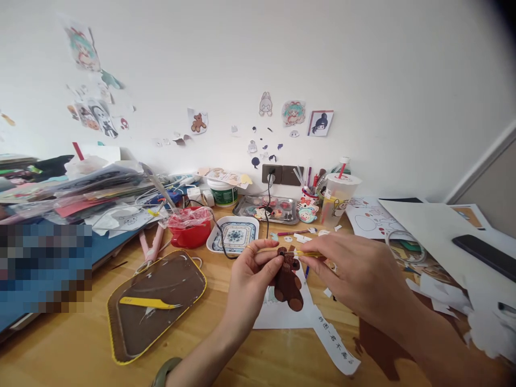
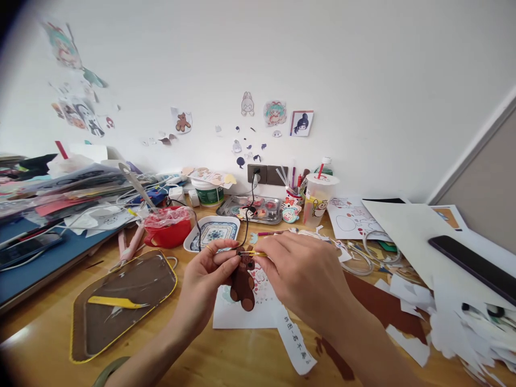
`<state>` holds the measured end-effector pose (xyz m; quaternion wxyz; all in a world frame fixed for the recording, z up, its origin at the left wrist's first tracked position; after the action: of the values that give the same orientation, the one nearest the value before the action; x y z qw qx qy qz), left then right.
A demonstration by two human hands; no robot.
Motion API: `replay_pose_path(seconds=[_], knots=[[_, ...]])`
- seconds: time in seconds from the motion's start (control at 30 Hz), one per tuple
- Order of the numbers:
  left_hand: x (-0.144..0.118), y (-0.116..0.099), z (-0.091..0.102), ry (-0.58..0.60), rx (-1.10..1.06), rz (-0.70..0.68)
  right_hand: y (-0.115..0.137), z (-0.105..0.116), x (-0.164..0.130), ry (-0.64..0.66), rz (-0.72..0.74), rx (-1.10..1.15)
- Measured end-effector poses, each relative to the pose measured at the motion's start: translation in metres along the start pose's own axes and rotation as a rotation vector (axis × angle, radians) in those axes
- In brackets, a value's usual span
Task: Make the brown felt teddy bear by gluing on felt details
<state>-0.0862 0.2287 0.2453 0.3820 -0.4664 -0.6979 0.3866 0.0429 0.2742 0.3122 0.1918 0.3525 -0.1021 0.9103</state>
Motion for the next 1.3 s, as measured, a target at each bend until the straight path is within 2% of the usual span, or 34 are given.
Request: replay_pose_path(seconds=[0.17, 0.43, 0.77, 1.03, 1.3], knots=[[-0.002, 0.002, 0.000, -0.025, -0.010, 0.016, 0.004, 0.000, 0.000, -0.031, 0.068, -0.106], [-0.002, 0.003, 0.002, -0.078, -0.050, 0.014, 0.005, 0.001, 0.000, -0.035, 0.096, -0.114], [-0.004, -0.001, 0.000, -0.073, -0.034, 0.009, 0.013, 0.000, -0.001, -0.053, 0.144, -0.246], [-0.003, 0.001, 0.002, -0.095, -0.072, 0.024, 0.016, -0.005, 0.000, -0.051, 0.149, -0.201], [-0.004, 0.000, 0.003, -0.144, -0.082, 0.013, 0.020, -0.012, -0.004, -0.119, 0.110, -0.288]])
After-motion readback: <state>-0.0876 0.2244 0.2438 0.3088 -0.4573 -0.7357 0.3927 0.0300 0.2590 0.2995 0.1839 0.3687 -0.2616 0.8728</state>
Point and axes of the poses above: each hand's wrist, its own x-axis towards the middle knuckle, its own z-axis out of the back of the hand, y = z × x, the point moved 4 cm from there along x, towards the middle knuckle, and after that the axes turned 2 degrees about -x, right-handed, at the moved point
